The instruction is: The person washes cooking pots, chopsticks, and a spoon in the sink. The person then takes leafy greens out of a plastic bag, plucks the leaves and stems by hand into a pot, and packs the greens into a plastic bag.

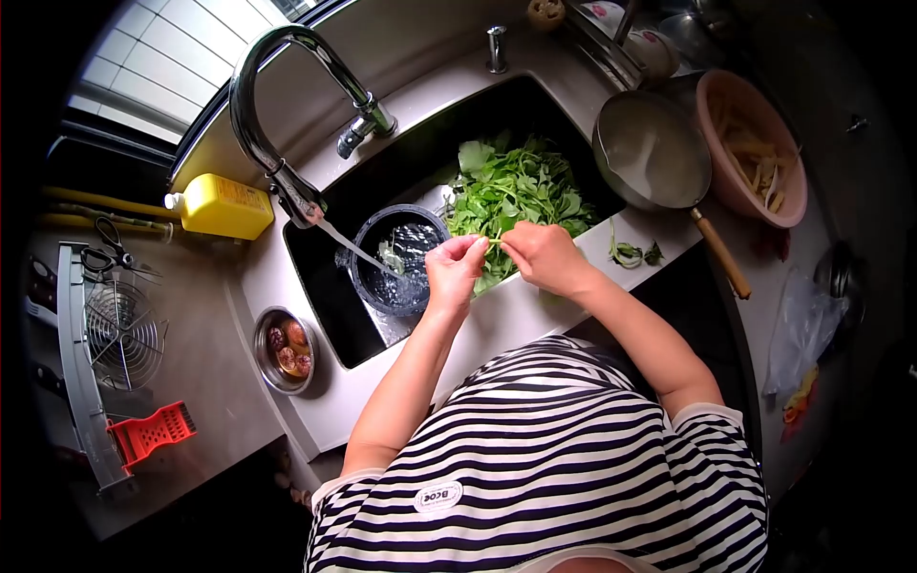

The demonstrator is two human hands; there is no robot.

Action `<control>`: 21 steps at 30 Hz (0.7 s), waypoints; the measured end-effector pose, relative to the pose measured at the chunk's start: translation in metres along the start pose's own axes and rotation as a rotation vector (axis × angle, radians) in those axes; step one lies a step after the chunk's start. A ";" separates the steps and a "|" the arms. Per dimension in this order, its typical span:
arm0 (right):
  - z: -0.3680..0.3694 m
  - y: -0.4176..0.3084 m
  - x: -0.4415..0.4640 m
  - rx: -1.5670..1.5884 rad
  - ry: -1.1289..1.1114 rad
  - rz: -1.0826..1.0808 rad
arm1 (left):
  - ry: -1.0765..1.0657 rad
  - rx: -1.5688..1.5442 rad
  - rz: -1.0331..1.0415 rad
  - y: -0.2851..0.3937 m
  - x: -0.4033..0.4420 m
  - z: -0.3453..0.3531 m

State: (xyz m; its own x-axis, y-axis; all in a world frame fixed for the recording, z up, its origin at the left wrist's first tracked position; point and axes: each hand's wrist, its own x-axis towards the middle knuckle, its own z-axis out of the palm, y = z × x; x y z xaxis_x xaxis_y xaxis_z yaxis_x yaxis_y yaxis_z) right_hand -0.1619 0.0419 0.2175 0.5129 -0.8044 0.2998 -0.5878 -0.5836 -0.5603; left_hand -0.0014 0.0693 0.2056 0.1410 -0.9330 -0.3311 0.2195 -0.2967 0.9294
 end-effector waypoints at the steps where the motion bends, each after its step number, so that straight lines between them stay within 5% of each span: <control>1: -0.005 -0.002 0.002 0.215 0.057 0.047 | -0.062 -0.065 -0.003 0.001 0.001 -0.003; 6: -0.033 0.015 0.017 1.216 0.572 0.555 | -0.130 -0.110 -0.104 -0.011 0.004 0.011; 14: -0.122 0.055 -0.025 0.989 0.728 0.546 | -0.331 0.448 0.085 -0.094 -0.006 0.045; 18: -0.130 0.057 -0.053 1.149 0.752 0.627 | -0.516 0.781 0.231 -0.069 -0.004 0.067; 21: -0.139 0.059 -0.074 1.195 0.741 0.657 | -0.342 0.805 0.290 -0.059 0.024 0.062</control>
State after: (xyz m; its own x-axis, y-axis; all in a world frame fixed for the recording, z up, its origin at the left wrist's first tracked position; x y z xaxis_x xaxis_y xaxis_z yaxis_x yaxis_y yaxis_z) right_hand -0.3216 0.0521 0.2699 -0.2516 -0.9580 -0.1373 0.4313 0.0160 -0.9021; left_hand -0.0711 0.0516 0.1525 -0.2356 -0.9644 -0.1205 -0.5360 0.0255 0.8438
